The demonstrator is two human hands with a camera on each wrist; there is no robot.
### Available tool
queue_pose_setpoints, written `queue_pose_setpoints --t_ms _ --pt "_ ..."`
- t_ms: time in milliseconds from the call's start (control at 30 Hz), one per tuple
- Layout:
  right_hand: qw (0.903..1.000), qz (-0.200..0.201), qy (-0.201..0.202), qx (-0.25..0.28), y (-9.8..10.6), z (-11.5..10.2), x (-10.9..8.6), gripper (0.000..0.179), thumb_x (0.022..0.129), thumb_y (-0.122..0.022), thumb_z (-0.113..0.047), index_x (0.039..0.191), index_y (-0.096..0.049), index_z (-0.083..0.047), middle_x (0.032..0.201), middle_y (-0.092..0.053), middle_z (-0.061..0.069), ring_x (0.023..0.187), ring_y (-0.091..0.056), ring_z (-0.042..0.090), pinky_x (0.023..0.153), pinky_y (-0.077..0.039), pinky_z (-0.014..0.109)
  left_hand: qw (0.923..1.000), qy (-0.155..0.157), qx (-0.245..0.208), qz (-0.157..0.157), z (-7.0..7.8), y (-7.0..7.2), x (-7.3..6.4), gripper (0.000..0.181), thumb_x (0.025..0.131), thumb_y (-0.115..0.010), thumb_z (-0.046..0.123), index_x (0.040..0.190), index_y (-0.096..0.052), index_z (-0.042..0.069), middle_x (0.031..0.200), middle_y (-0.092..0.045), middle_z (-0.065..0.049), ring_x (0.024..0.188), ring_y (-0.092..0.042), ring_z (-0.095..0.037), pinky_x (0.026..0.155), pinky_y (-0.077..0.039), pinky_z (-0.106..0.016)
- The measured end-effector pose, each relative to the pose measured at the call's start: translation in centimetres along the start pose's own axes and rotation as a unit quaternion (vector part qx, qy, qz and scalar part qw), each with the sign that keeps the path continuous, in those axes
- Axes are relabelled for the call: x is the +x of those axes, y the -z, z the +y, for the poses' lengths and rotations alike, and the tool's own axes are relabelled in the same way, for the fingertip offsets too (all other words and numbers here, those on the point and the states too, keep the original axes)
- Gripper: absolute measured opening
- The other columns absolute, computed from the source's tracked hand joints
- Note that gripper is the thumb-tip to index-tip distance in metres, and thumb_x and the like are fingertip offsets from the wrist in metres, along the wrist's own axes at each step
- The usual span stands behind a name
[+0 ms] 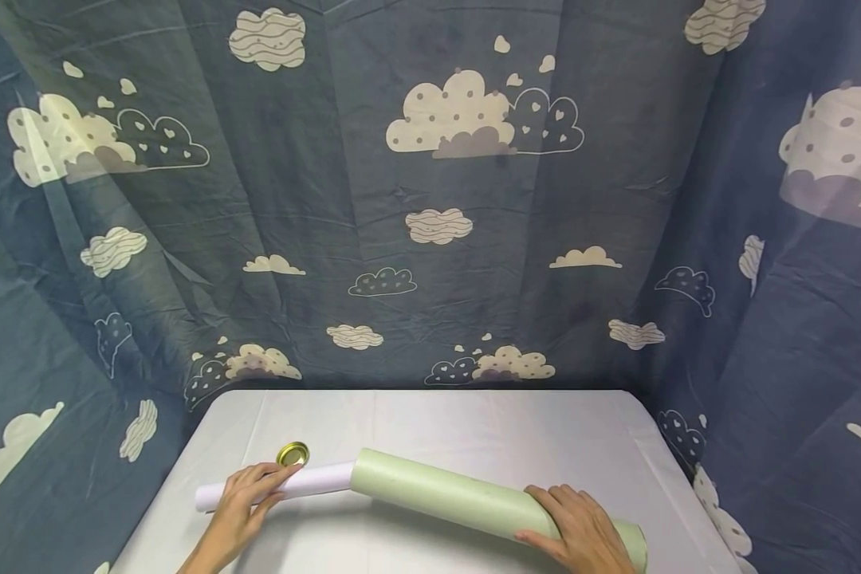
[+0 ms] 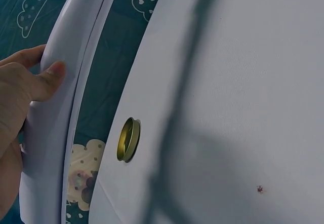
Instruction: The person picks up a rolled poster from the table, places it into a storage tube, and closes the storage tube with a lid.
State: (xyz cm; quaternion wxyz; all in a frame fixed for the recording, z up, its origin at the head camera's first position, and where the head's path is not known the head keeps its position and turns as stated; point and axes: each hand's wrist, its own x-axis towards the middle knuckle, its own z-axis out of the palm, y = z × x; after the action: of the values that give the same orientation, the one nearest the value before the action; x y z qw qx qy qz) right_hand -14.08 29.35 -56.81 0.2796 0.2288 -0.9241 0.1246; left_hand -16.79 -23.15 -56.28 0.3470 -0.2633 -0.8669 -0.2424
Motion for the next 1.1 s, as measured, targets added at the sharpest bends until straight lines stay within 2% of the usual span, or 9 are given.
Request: queue_pose_setpoints --t_ms 433,633,900,1100 --pt "0.9997 -0.017 -0.013 0.008 0.3 -0.7 1.1 0.056 0.071 -0.085 -0.065 0.111 -0.075 -0.029 0.088 -0.066 -0.019 0.073 -0.045 -0.009 0.058 -0.038 0.022 0.9999 -0.003 -0.008 -0.012 0.8 -1.6 0.9 0.06 0.062 -0.088 -0.001 0.118 -0.078 0.019 0.107 -0.073 0.002 0.1 -0.068 -0.023 0.091 -0.043 -0.044" --pt "0.9997 -0.02 0.01 0.008 0.4 -0.7 1.7 0.057 0.071 -0.083 -0.068 0.111 -0.076 -0.028 0.088 -0.065 -0.019 0.073 -0.044 -0.009 0.058 -0.037 0.021 0.9996 -0.014 -0.001 -0.023 1.1 -2.3 0.7 0.059 0.063 -0.088 0.001 0.118 -0.078 0.018 0.106 -0.073 0.002 0.1 -0.068 -0.022 0.088 -0.046 -0.048" --pt "0.9986 -0.004 0.052 0.005 0.0 -0.7 2.1 0.058 0.072 -0.082 -0.068 0.111 -0.076 -0.024 0.086 -0.064 -0.018 0.073 -0.047 -0.007 0.06 -0.04 0.023 0.999 -0.043 0.011 -0.01 1.3 -3.0 0.4 0.059 0.061 -0.089 0.005 0.117 -0.079 0.02 0.104 -0.072 0.004 0.096 -0.066 -0.02 0.084 -0.047 -0.046" --pt "0.9983 -0.009 0.057 0.008 -0.2 -1.2 2.3 0.058 0.073 -0.082 -0.068 0.11 -0.077 -0.024 0.086 -0.064 -0.018 0.074 -0.046 -0.007 0.06 -0.041 0.022 0.9989 -0.043 0.01 -0.016 1.6 -3.6 0.2 0.059 0.063 -0.088 0.006 0.119 -0.078 0.021 0.103 -0.072 0.006 0.096 -0.066 -0.017 0.085 -0.048 -0.046"
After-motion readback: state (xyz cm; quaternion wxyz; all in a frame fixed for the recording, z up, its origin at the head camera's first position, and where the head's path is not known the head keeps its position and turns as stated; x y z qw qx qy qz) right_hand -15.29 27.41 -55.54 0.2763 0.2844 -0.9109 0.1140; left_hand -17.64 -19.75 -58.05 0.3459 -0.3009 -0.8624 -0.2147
